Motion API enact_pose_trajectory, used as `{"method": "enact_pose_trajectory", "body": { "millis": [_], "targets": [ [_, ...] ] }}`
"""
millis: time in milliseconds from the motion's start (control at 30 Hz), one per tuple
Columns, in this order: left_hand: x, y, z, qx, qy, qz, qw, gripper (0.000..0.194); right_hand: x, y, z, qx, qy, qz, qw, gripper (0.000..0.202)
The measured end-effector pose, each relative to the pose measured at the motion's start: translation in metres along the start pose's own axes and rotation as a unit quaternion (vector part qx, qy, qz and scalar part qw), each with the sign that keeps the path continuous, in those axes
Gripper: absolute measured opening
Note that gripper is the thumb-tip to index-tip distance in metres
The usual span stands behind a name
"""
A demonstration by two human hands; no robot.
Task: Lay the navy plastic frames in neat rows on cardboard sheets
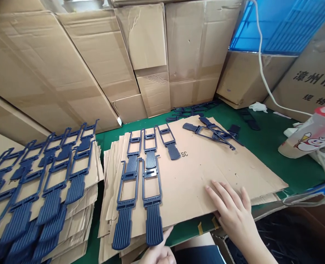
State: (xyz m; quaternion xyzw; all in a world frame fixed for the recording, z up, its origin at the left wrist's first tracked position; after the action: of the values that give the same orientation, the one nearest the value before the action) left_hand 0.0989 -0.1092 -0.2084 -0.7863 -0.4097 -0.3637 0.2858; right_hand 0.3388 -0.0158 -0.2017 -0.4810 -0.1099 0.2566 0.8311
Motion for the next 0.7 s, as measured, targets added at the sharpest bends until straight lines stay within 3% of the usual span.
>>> {"method": "enact_pose_trajectory", "body": {
  "millis": [233,300,367,467,567,633,700],
  "targets": [
    [0.018,-0.014,0.004,0.018,0.0,-0.107,0.994,0.084,-0.012,0.009,0.028,0.003,0.029,0.026,0.999,0.064],
    [0.018,-0.018,0.004,0.022,0.001,-0.107,0.994,0.086,-0.014,0.009,0.033,-0.02,0.04,0.038,0.998,0.059],
    [0.017,-0.02,0.006,0.011,0.022,-0.081,0.996,0.086,-0.008,0.004,0.041,-0.063,0.023,0.071,0.995,0.067],
    [0.017,-0.02,0.007,-0.037,0.055,-0.012,0.998,0.067,0.017,-0.01,0.072,-0.12,0.028,0.16,0.98,0.085],
    [0.028,-0.022,0.003,-0.069,0.024,0.042,0.996,0.042,0.059,-0.02,0.129,-0.063,0.105,0.177,0.977,0.093],
    [0.045,-0.021,-0.004,-0.098,0.023,0.061,0.993,0.035,0.085,-0.011,0.168,-0.087,0.156,0.136,0.974,0.099],
    [0.069,-0.02,-0.013,-0.123,0.071,0.088,0.986,0.032,0.105,0.007,0.197,-0.149,0.205,0.084,0.964,0.11]
  ]
}}
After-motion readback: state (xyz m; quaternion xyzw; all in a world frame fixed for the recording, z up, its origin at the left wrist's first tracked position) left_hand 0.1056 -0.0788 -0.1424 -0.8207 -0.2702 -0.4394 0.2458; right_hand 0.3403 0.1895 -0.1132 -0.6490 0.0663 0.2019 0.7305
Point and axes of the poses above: each hand's wrist, its own z-axis towards the middle knuckle, its own y-axis out of the palm, x = y × z, the point moved 2 cm from there along z, towards the middle knuckle, and after that the axes turned 11 degrees about z, right-handed, at the moved point
